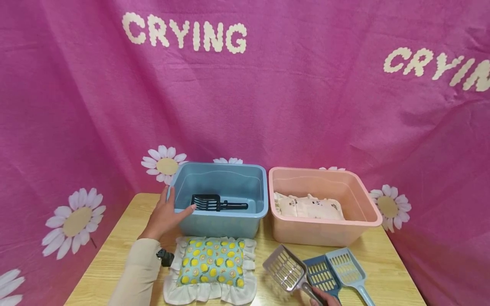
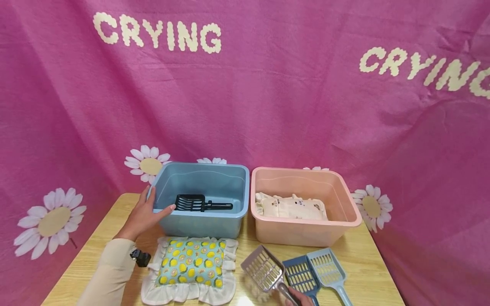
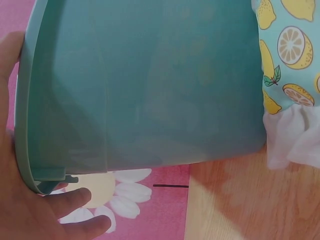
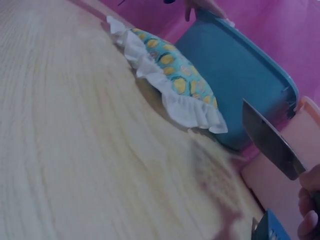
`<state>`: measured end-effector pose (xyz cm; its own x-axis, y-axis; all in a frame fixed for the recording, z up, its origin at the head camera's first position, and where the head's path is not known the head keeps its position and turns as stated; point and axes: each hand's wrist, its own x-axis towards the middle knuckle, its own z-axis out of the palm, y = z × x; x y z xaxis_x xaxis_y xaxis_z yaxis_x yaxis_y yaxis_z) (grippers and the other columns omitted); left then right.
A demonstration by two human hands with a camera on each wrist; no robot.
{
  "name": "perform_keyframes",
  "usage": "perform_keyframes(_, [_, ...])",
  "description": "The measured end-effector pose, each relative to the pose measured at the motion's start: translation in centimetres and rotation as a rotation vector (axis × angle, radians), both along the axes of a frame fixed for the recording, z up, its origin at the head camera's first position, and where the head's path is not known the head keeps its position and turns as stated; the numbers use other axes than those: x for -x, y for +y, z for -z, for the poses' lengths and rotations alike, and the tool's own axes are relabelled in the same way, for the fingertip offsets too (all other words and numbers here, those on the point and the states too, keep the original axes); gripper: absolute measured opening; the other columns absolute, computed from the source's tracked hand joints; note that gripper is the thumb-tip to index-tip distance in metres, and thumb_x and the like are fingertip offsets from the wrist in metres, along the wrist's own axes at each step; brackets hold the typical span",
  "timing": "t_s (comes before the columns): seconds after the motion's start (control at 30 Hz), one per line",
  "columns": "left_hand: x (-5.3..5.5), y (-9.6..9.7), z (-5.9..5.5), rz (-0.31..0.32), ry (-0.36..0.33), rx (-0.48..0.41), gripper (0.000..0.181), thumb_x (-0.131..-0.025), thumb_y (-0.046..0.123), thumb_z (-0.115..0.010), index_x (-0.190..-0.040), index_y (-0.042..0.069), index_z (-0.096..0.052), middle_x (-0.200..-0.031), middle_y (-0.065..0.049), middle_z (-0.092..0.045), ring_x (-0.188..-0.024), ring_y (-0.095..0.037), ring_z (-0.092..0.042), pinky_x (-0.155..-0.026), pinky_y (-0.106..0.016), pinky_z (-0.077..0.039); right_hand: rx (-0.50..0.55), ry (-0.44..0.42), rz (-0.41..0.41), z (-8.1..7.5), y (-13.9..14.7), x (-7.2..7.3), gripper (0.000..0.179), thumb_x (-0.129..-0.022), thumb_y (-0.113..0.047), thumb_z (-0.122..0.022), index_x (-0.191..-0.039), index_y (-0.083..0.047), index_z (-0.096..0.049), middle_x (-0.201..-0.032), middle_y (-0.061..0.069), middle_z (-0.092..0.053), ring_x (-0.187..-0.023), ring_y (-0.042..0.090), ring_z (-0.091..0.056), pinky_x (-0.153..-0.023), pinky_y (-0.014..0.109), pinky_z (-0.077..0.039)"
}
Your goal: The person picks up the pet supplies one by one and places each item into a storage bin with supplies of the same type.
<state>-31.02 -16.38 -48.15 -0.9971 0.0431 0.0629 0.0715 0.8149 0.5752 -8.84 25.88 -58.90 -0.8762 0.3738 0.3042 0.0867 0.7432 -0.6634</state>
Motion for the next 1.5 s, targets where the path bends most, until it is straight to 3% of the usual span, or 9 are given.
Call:
perform_keyframes(0.07, [0.1, 0.0, 0.0, 0.0, -0.005, 0.002, 0.112, -0.067, 0.078, -0.047, -0.145, 0.013, 0.0, -0.15, -0.007, 0.01, -0.131, -0.043, -0.015, -0.088, -0.067, -0.03, 0.048, 0.108, 0.031, 0.4, -0.3, 0.0, 0.028, -0.067, -0.005, -0.077, -0.094, -0.004, -0.069, -0.081, 0.004, -0.065, -0.068, -0.003, -0.051, -0.058, 0.011, -0.041])
perform_keyframes(0.17, [0.2, 0.1, -0.1, -0.001, -0.001, 0.007, 0.112, -0.067, 0.078, -0.047, -0.145, 0.013, 0.001, -0.15, -0.008, 0.009, -0.131, -0.043, -0.015, -0.088, -0.067, -0.03, 0.138, 0.212, 0.012, 0.1, -0.5, 0.1, 0.029, -0.066, 0.002, -0.076, -0.094, -0.004, -0.069, -0.079, 0.0, -0.064, -0.064, -0.002, -0.053, -0.055, 0.01, -0.042])
perform_keyframes(0.33, [0.3, 0.0, -0.1, -0.001, 0.006, 0.009, 0.113, -0.066, 0.079, -0.046, -0.145, 0.013, 0.0, -0.15, -0.008, 0.009, -0.131, -0.043, -0.015, -0.089, -0.067, -0.03, 0.14, 0.285, 0.008, -1.6, -1.0, 0.2, 0.032, -0.065, 0.005, -0.076, -0.094, -0.007, -0.069, -0.081, -0.008, -0.061, -0.063, -0.001, -0.055, -0.05, 0.011, -0.043])
perform_keyframes(0.5, [0.3, 0.1, -0.2, 0.007, 0.002, 0.007, 0.112, -0.067, 0.079, -0.046, -0.145, 0.012, -0.001, -0.15, -0.008, 0.009, -0.131, -0.043, -0.015, -0.089, -0.066, -0.03, 0.166, 0.273, 0.023, -2.6, -1.2, 0.3, 0.032, -0.065, 0.007, -0.075, -0.093, -0.007, -0.07, -0.083, -0.005, -0.063, -0.066, -0.003, -0.054, -0.049, 0.011, -0.044])
perform_keyframes(0.73, [0.1, 0.2, -0.2, -0.001, -0.016, 0.011, 0.112, -0.067, 0.077, -0.047, -0.145, 0.013, 0.001, -0.15, -0.007, 0.01, -0.131, -0.044, -0.014, -0.089, -0.067, -0.028, 0.192, 0.286, 0.012, -2.7, -1.1, 0.4, 0.031, -0.065, 0.008, -0.074, -0.093, -0.004, -0.07, -0.081, -0.009, -0.061, -0.063, -0.002, -0.053, -0.046, 0.012, -0.043])
perform_keyframes(0.97, [0.2, 0.2, -0.2, -0.004, -0.003, 0.015, 0.112, -0.067, 0.078, -0.046, -0.145, 0.012, -0.001, -0.15, -0.008, 0.009, -0.131, -0.043, -0.015, -0.09, -0.066, -0.029, 0.214, 0.195, 0.038, -3.8, -1.4, 0.4, 0.032, -0.068, 0.004, -0.074, -0.096, -0.01, -0.069, -0.082, -0.004, -0.063, -0.059, 0.001, -0.054, -0.045, 0.014, -0.043])
perform_keyframes(1.13, [0.1, 0.2, 0.0, -0.01, -0.008, 0.005, 0.112, -0.066, 0.078, -0.047, -0.146, 0.013, -0.001, -0.151, -0.007, 0.009, -0.131, -0.044, -0.015, -0.089, -0.067, -0.029, 0.212, 0.171, 0.007, -4.6, -1.4, 0.5, 0.031, -0.071, 0.003, -0.073, -0.098, -0.011, -0.069, -0.083, -0.001, -0.064, -0.061, 0.002, -0.056, -0.048, 0.014, -0.045])
perform_keyframes(1.3, [0.0, 0.2, 0.1, -0.014, -0.008, 0.006, 0.112, -0.066, 0.078, -0.046, -0.146, 0.014, -0.001, -0.151, -0.006, 0.01, -0.13, -0.044, -0.016, -0.088, -0.067, -0.029, 0.22, 0.136, 0.043, -5.5, -1.6, 0.6, 0.026, -0.074, -0.005, -0.073, -0.098, -0.014, -0.069, -0.087, -0.002, -0.065, -0.069, 0.0, -0.059, -0.054, 0.012, -0.048])
perform_keyframes(1.5, [0.0, 0.1, 0.1, -0.02, -0.008, 0.01, 0.112, -0.066, 0.079, -0.046, -0.146, 0.014, -0.001, -0.151, -0.007, 0.009, -0.13, -0.044, -0.016, -0.088, -0.067, -0.029, 0.241, 0.111, 0.069, -6.1, -1.9, 0.7, 0.026, -0.074, -0.008, -0.073, -0.098, -0.017, -0.069, -0.085, -0.003, -0.064, -0.067, 0.001, -0.058, -0.053, 0.013, -0.047])
